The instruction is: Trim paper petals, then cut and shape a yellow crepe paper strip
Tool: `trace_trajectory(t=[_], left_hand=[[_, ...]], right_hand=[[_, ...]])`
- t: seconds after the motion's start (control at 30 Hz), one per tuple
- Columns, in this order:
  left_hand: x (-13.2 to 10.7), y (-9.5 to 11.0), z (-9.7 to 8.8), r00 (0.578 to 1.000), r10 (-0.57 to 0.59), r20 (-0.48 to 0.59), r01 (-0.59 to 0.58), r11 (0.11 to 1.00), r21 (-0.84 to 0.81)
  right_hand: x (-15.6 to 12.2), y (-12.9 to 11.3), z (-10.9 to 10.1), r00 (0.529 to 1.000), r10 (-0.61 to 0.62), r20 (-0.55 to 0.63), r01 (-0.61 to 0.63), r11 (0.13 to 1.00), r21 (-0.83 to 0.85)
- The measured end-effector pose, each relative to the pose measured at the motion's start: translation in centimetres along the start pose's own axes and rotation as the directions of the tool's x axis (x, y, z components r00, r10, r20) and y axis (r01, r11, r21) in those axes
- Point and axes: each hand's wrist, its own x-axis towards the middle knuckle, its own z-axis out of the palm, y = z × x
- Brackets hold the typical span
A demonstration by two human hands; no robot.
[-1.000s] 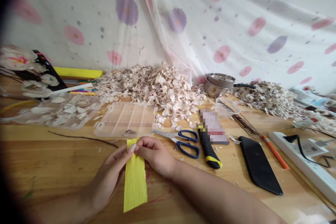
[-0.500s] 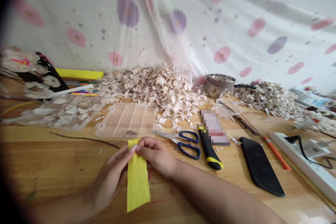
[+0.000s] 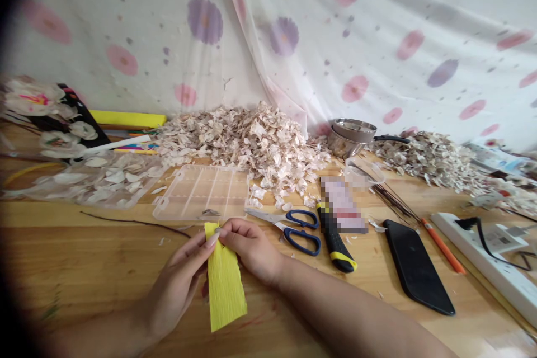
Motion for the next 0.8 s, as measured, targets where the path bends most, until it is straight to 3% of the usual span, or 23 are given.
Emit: trace_trajectory(t=[0.8], left_hand=[[0.15,-0.37,-0.40,0.998,0.058,0.005,-0.059,0.997,0.044]], right_hand=[[-0.06,-0.32,0.28,1.000,0.021,-0.004,-0.021,1.000,-0.009]])
